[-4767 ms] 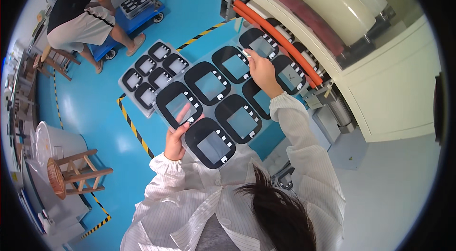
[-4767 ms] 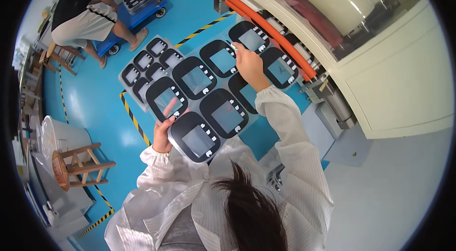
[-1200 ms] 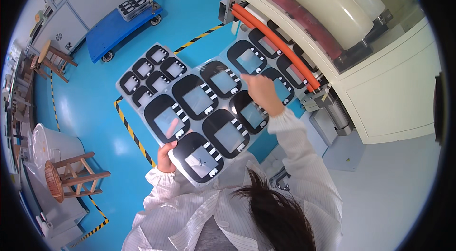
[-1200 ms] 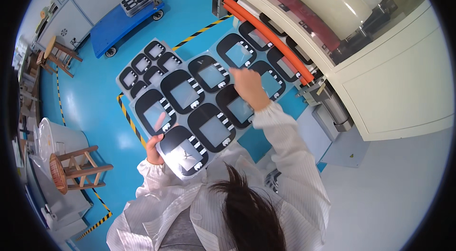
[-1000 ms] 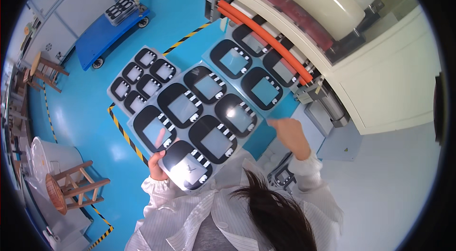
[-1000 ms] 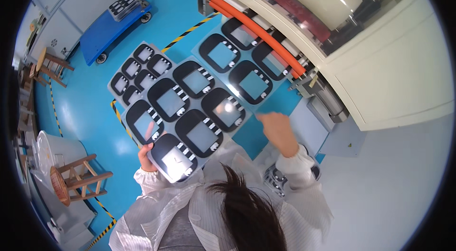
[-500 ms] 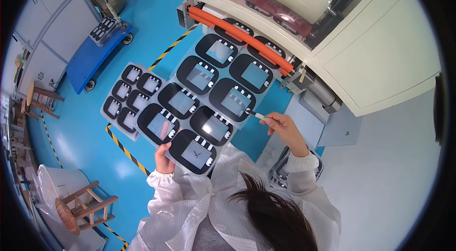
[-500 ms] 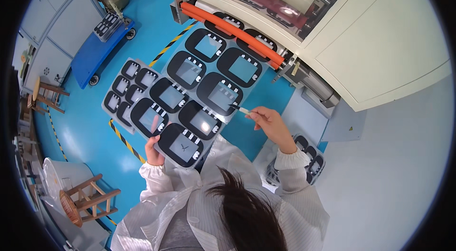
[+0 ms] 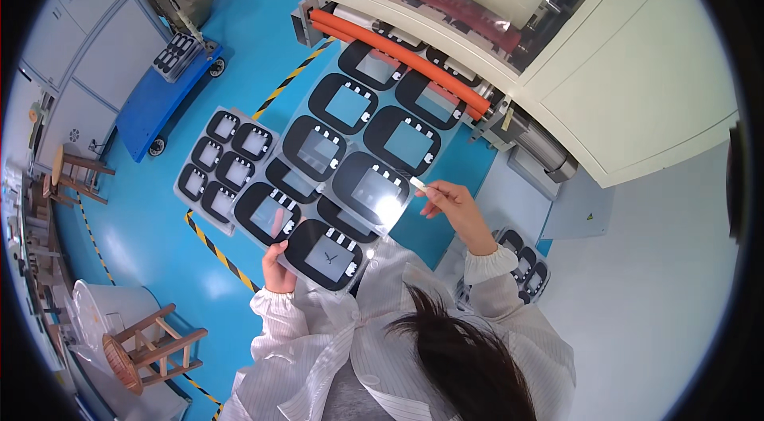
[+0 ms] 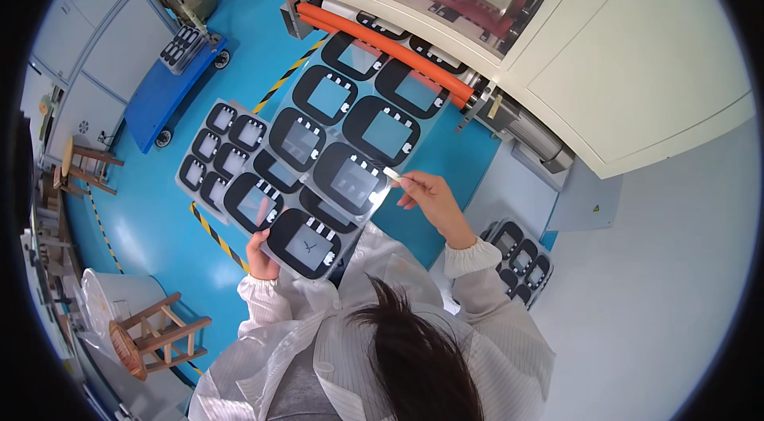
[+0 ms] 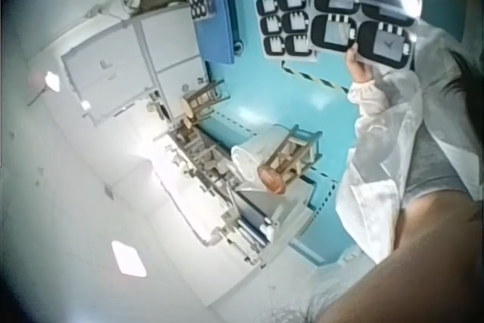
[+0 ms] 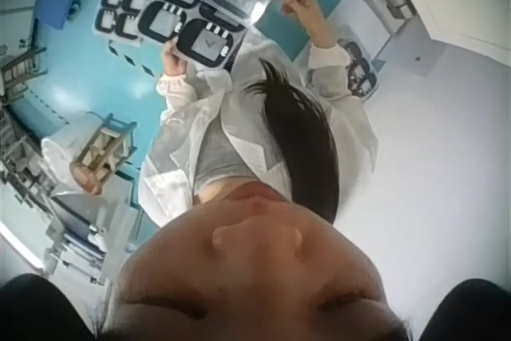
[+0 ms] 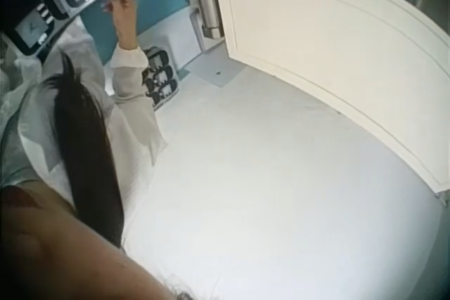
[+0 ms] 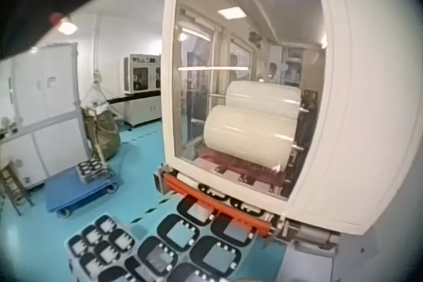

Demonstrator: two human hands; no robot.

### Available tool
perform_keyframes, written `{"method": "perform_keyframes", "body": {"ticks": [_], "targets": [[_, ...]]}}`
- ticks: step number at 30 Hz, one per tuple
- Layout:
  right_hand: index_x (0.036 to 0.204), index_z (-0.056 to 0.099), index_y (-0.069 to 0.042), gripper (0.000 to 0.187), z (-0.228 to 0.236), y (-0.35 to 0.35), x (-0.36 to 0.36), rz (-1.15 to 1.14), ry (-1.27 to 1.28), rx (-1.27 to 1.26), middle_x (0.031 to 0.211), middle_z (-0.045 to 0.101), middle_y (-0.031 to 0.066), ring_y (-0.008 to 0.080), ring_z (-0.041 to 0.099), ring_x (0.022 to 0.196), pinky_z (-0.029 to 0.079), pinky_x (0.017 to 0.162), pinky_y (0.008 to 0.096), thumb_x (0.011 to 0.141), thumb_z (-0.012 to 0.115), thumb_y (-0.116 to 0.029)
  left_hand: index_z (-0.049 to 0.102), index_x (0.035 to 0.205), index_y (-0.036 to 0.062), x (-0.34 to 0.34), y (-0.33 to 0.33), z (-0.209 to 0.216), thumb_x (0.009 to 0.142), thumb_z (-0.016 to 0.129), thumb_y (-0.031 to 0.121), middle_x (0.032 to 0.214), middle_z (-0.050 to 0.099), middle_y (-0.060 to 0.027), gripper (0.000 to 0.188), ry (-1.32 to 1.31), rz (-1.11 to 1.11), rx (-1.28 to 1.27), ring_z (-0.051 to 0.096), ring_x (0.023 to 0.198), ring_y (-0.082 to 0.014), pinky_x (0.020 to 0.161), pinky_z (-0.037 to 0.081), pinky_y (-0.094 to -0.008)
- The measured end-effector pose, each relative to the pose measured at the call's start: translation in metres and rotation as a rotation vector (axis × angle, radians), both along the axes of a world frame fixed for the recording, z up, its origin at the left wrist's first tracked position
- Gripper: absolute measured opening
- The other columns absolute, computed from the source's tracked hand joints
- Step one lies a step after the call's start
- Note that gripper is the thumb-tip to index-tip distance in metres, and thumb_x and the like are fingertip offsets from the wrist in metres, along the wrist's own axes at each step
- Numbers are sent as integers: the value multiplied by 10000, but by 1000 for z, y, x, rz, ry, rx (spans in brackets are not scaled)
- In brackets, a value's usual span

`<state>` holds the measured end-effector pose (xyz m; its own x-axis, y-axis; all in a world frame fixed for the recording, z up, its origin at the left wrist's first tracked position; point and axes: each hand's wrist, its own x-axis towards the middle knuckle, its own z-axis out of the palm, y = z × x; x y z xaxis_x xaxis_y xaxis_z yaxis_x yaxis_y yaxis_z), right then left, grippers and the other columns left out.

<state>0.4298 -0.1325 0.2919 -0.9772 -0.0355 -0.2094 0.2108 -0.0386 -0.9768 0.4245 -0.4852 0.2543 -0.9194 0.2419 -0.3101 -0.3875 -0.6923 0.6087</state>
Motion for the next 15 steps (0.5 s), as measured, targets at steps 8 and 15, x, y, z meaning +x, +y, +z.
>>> {"method": "perform_keyframes", "body": {"ticks": [8,15], "targets": [[1008,646,15,253,16,-18,12,-23,31,-70,925,672,45,88,579,668,492,634,237,956,530,-204,380,1397,71,-26,25,-9,901,531,139,1249,567,-138,524,12,-29,66,571,1115,-254,988,424,-362],[973,648,18,252,32,-33,21,52,-4,-34,896,673,50,90,581,662,495,631,231,961,502,-187,483,1291,45,-48,40,-30,945,513,408,1209,598,-103,502,-6,-34,95,576,1103,-243,963,442,-370]]}}
